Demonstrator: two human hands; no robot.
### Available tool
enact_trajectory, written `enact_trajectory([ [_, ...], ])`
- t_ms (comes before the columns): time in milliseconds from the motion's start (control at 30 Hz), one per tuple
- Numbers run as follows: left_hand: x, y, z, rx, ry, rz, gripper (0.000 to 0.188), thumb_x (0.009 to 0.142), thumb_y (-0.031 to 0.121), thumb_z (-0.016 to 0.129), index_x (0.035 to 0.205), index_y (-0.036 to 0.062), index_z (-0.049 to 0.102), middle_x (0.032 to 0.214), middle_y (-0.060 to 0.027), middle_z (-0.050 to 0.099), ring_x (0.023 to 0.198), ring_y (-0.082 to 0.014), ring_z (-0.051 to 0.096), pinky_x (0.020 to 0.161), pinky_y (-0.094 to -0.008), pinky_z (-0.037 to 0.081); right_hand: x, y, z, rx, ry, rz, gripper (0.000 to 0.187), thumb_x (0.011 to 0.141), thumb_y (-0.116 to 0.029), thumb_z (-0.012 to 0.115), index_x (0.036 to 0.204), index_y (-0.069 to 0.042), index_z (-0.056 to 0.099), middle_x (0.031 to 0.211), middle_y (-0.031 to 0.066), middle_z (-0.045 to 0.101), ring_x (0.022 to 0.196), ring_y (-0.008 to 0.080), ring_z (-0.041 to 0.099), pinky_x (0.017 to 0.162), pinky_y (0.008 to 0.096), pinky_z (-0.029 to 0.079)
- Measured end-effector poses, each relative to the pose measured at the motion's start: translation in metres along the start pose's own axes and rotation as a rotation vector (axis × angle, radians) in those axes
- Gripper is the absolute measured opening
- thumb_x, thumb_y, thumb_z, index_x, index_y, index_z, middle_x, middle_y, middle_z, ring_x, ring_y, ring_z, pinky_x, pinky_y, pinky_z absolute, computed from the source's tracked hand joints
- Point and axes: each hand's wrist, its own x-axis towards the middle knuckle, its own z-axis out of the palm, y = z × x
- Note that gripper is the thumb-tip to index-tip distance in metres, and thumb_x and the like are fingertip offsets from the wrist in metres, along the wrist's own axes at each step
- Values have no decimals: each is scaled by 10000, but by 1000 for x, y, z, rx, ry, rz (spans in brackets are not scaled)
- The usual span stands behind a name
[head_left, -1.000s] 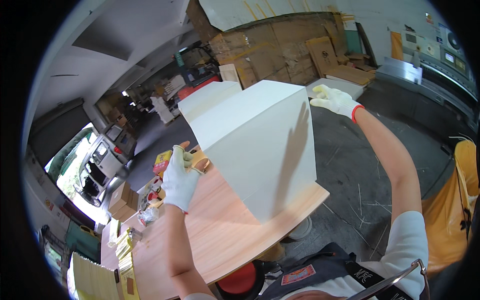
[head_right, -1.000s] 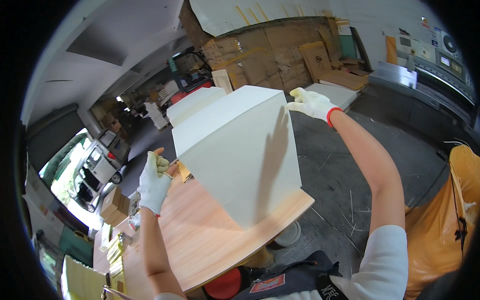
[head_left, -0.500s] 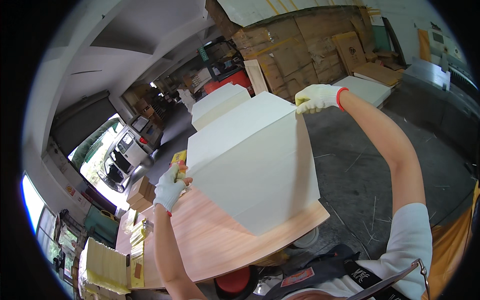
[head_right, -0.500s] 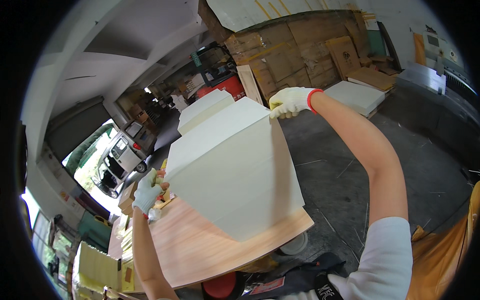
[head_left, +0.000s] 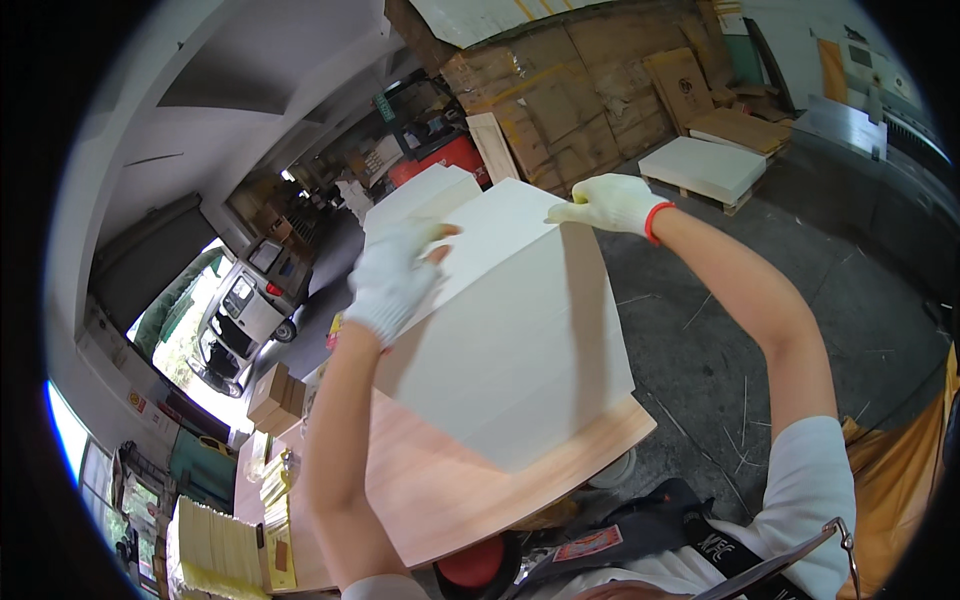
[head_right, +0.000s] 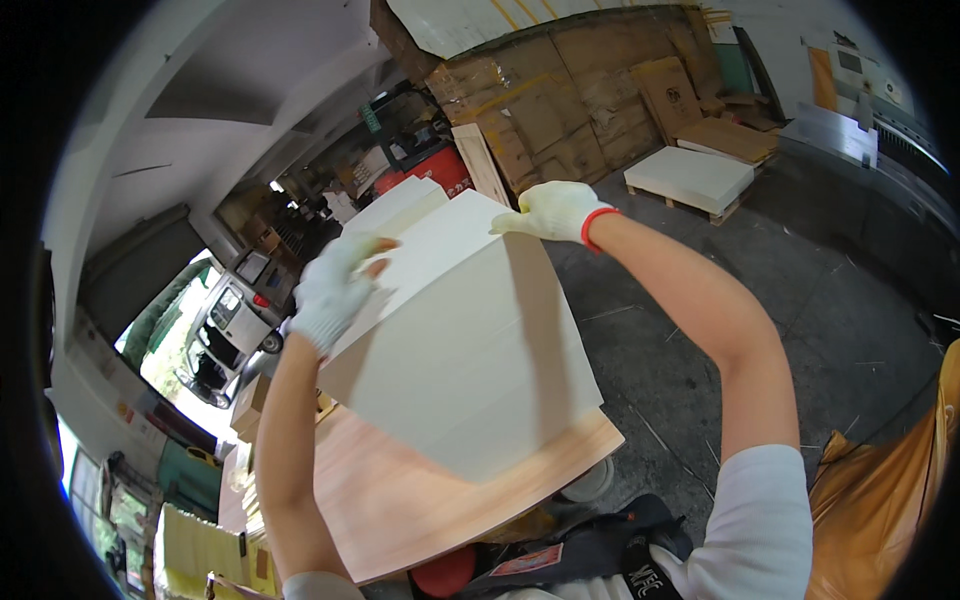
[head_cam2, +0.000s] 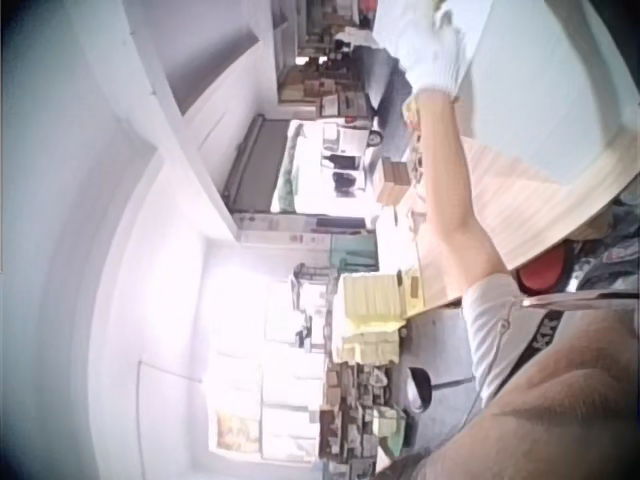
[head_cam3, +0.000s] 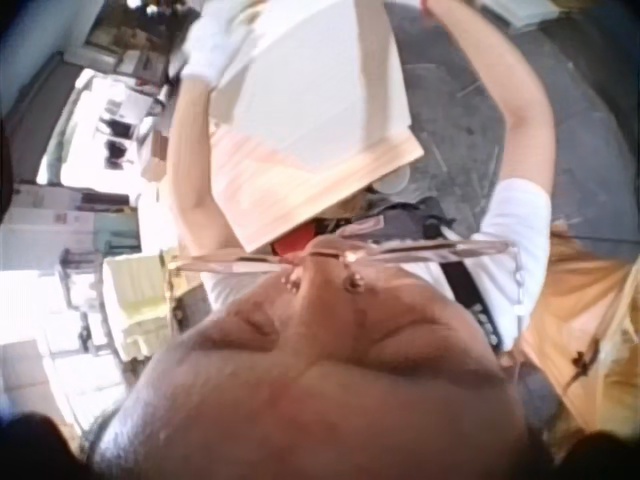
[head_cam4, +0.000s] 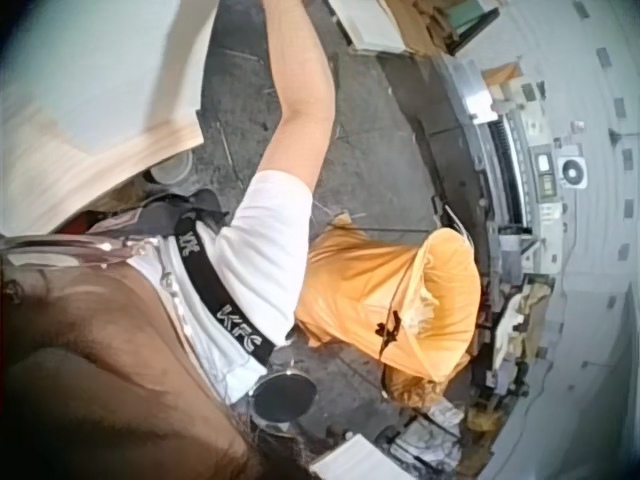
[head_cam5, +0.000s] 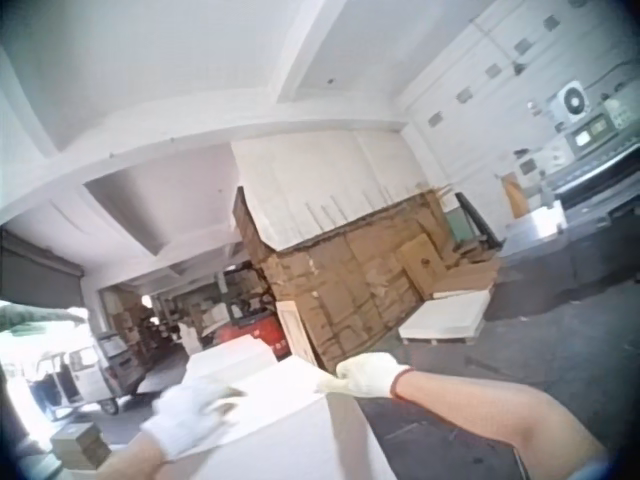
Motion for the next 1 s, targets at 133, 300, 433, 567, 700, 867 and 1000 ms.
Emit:
enact_trajectory([
  [133, 55, -25, 53, -275, -453, -100, 314, 905, 228, 683, 1212, 161, 704, 1019, -67, 726, 987, -243, 672, 884, -355, 510, -5, -31, -5, -56, 49, 0, 627, 818, -708, 572, 870, -105, 737, 888, 148, 714, 882, 314, 693, 775, 402, 521],
  [300, 71, -23, 73, -462, -468, -108, 301, 892, 242, 673, 1159, 104, 699, 1052, -150, 720, 986, -263, 671, 893, -372, 510, 8, -24, -11, -194, 222, -183, 583, 884, -655, 539, 883, -97, 709, 842, 163, 705, 838, 356, 684, 740, 456, 523],
  [433, 74, -14, 83, -454, -415, -106, 291, 874, 180, 642, 1144, 86, 698, 1058, -142, 713, 989, -250, 661, 899, -357, 509, 32, -24, 2, 8, 319, -279, 593, 966, -640, 461, 945, -88, 675, 892, 166, 701, 876, 380, 669, 780, 470, 511],
  [567, 62, 2, 91, -694, -265, -47, 381, 876, 63, 528, 1244, 40, 621, 1125, -116, 693, 1001, -188, 636, 901, -320, 500, 32, -32, 13, 347, 297, -110, 569, 986, -594, 458, 920, -61, 647, 856, 131, 662, 812, 304, 630, 776, 398, 479],
  [700, 60, -7, 106, -1027, -191, -73, 372, 930, 124, 596, 1279, -5, 573, 1171, -114, 669, 1035, -166, 624, 906, -307, 505, 28, -33, 29, 590, 303, 35, 576, 984, -595, 455, 893, -54, 627, 792, 92, 631, 775, 223, 594, 777, 357, 448],
  [867, 66, 5, 85, -1038, -313, -180, 446, 930, 215, 731, 1289, 11, 563, 1216, -111, 653, 1087, -158, 620, 917, -298, 511, 22, -26, 43, 606, 490, 26, 552, 994, -561, 447, 893, -49, 628, 808, 124, 637, 795, 276, 605, 767, 383, 448],
  [1000, 59, 11, 82, -1105, -296, -167, 493, 888, 176, 768, 1304, 21, 552, 1211, -120, 658, 1102, -177, 624, 918, -307, 514, 17, -29, 46, 615, 536, -1, 542, 1001, -534, 418, 888, -47, 628, 842, 177, 646, 848, 360, 625, 777, 426, 454],
])
